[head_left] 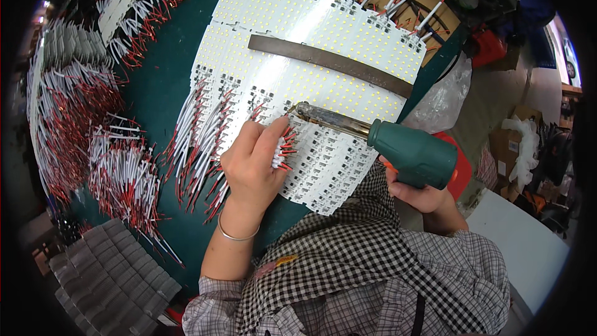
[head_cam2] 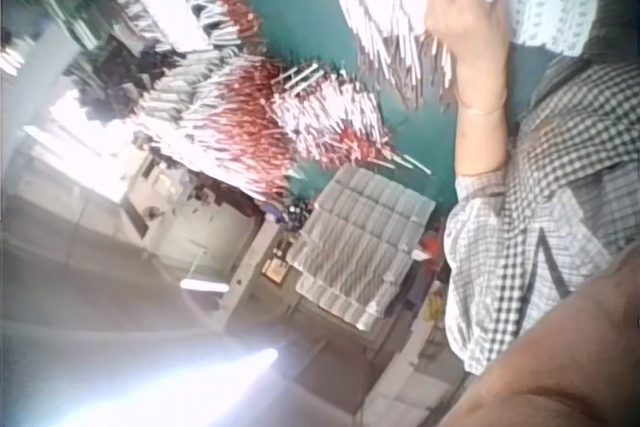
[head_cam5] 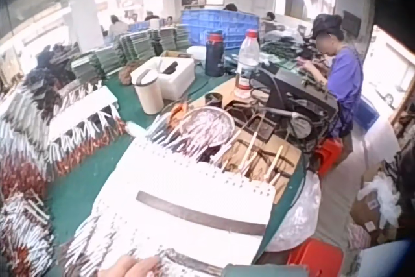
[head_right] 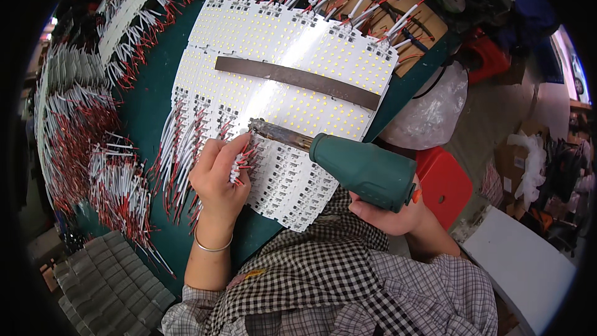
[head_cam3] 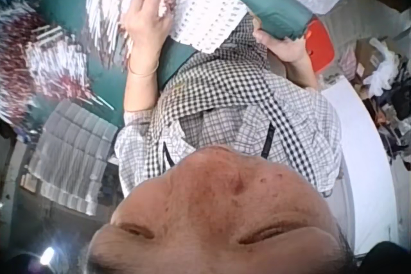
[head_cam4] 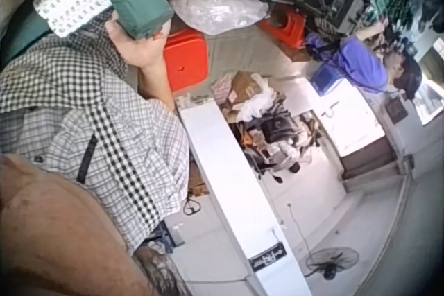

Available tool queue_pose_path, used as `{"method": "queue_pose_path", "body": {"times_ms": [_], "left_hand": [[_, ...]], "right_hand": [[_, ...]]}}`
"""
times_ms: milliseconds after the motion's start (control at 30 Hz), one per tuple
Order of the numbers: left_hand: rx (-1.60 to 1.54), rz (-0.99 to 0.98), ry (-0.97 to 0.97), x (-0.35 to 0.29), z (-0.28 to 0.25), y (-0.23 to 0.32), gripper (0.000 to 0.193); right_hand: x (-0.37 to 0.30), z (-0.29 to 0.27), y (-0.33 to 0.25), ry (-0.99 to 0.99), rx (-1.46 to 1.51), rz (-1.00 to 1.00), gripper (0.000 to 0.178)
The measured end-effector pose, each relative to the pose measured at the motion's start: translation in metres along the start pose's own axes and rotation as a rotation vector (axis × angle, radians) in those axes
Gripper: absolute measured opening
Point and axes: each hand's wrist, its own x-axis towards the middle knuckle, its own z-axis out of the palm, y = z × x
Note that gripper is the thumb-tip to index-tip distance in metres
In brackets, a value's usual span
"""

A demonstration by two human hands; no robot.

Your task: The person holds a heat tool in one hand and gathers wires on LED panels with the other hand, applying the heated tool to the wire ends.

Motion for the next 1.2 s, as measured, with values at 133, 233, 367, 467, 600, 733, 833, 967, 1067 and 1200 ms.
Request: {"method": "queue_pose_path", "body": {"times_ms": [133, 233, 367, 467, 600, 733, 833, 967, 1067, 1200], "left_hand": [[-0.018, -0.053, -0.041, 0.000, -0.001, 0.000, 0.055], [-0.035, -0.067, -0.048, -0.001, -0.001, -0.003, 0.054], [-0.043, -0.063, -0.053, -0.002, -0.001, -0.002, 0.052], [-0.036, -0.066, -0.048, -0.002, 0.000, -0.001, 0.053], [-0.033, -0.053, -0.038, -0.001, 0.000, -0.001, 0.055], [-0.026, -0.039, -0.025, -0.003, 0.001, -0.004, 0.055], [-0.018, -0.030, -0.025, -0.004, 0.001, -0.006, 0.055], [-0.019, -0.034, -0.032, -0.004, 0.000, -0.005, 0.056], [-0.022, -0.037, -0.035, -0.003, 0.001, -0.002, 0.057], [-0.081, -0.052, -0.026, -0.001, 0.001, -0.005, 0.051]], "right_hand": [[0.001, 0.003, 0.000, 0.023, 0.013, 0.032, 0.044], [0.006, 0.005, -0.002, -0.001, -0.026, -0.029, 0.042], [0.010, 0.012, -0.006, 0.165, 0.079, 0.114, 0.018], [0.009, 0.013, -0.003, 0.161, 0.080, 0.113, 0.017], [0.007, 0.007, 0.006, 0.000, -0.069, -0.034, 0.022], [0.003, 0.009, 0.008, 0.034, -0.054, -0.044, 0.029], [0.003, 0.006, 0.002, 0.118, 0.167, 0.048, 0.042], [0.007, 0.002, -0.010, 0.111, 0.282, 0.026, 0.048], [0.003, 0.003, -0.011, 0.138, 0.260, 0.045, 0.048], [-0.002, 0.000, -0.010, 0.129, 0.295, 0.023, 0.050]]}}
